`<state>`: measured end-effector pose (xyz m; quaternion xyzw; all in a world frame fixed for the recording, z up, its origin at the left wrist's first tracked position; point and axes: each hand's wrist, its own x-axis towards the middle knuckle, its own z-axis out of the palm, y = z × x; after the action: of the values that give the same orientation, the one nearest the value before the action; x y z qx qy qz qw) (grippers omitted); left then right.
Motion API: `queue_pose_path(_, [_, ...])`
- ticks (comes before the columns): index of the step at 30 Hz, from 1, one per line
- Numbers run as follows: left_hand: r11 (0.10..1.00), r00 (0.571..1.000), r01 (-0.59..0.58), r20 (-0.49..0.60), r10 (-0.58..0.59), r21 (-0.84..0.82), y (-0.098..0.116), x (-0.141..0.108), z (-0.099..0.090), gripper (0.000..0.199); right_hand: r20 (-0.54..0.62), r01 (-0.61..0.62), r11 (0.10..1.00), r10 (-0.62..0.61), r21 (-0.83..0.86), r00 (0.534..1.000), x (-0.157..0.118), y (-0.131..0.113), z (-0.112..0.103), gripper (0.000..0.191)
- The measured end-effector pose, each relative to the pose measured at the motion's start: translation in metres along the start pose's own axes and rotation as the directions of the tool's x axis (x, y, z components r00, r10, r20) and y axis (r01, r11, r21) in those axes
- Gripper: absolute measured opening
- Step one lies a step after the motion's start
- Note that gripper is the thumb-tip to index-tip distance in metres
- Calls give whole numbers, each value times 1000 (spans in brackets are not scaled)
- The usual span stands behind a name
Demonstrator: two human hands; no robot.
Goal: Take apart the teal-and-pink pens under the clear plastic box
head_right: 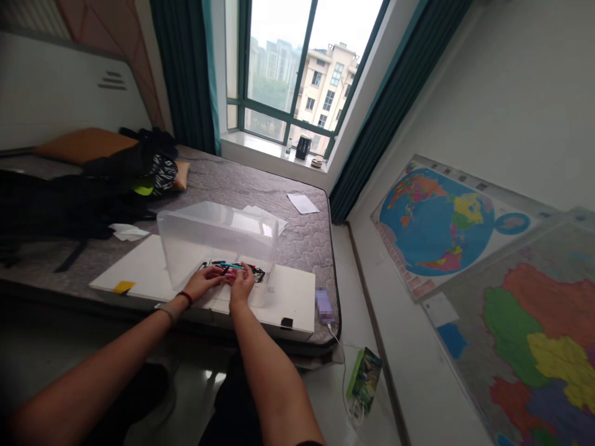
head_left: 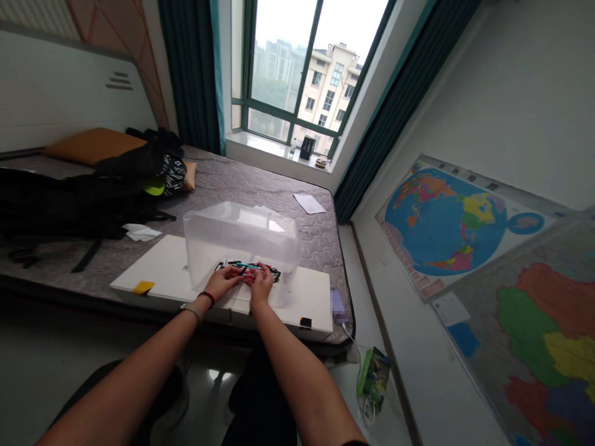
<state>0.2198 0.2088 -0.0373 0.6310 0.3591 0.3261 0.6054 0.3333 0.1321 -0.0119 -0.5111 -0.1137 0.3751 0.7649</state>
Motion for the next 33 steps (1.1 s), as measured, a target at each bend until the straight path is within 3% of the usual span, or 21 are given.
queue_pose_path(2, [1000, 999, -19, -46, 19, -7, 0, -2, 1, 55, -66, 67, 998, -68, -16, 996, 6, -16, -4, 35])
queue_pose_path(4, [1000, 998, -25, -58, 25, -1, 3, -4, 3, 54, -83, 150, 976, -165, -155, 983, 13, -37, -9, 29])
queue_pose_path(6, [1000, 998, -28, -60, 29, 7, 5, -6, 4, 52, 15, 247, 898, -259, -365, 966, 19, -56, -14, 22])
queue_pose_path(8, [999, 997, -34, -62, 34, 13, 7, -8, 4, 51, 150, 329, 753, -297, -570, 943, 22, -70, -16, 13])
queue_pose_path(11, [999, 997, -42, -62, 42, 5, 6, -10, 5, 51, 308, 404, 548, -263, -732, 914, 24, -77, -15, 14])
queue_pose_path(14, [999, 997, -42, -68, 40, -20, 3, -12, 4, 51, 393, 426, 398, -165, -813, 905, 27, -71, -10, 21])
queue_pose_path(20, [994, 994, -14, -105, 3, -107, -3, -10, 1, 50, 481, 484, 208, -70, -850, 874, 37, -48, 5, 24])
queue_pose_path(22, [992, 996, -13, -94, 1, -126, -5, -9, 0, 48, 464, 467, 173, -61, -867, 884, 40, -42, 9, 28])
queue_pose_path(27, [989, 998, -29, -64, 20, -144, -9, -8, -1, 42, 430, 439, 208, -91, -874, 898, 42, -34, 14, 32])
queue_pose_path(31, [988, 997, -47, -68, 37, -150, -11, -7, -1, 39, 470, 478, 129, -90, -869, 878, 37, -36, 14, 25])
queue_pose_path(33, [987, 996, -67, -60, 59, -147, -12, -6, -1, 37, 461, 488, 197, -168, -850, 871, 35, -39, 13, 17])
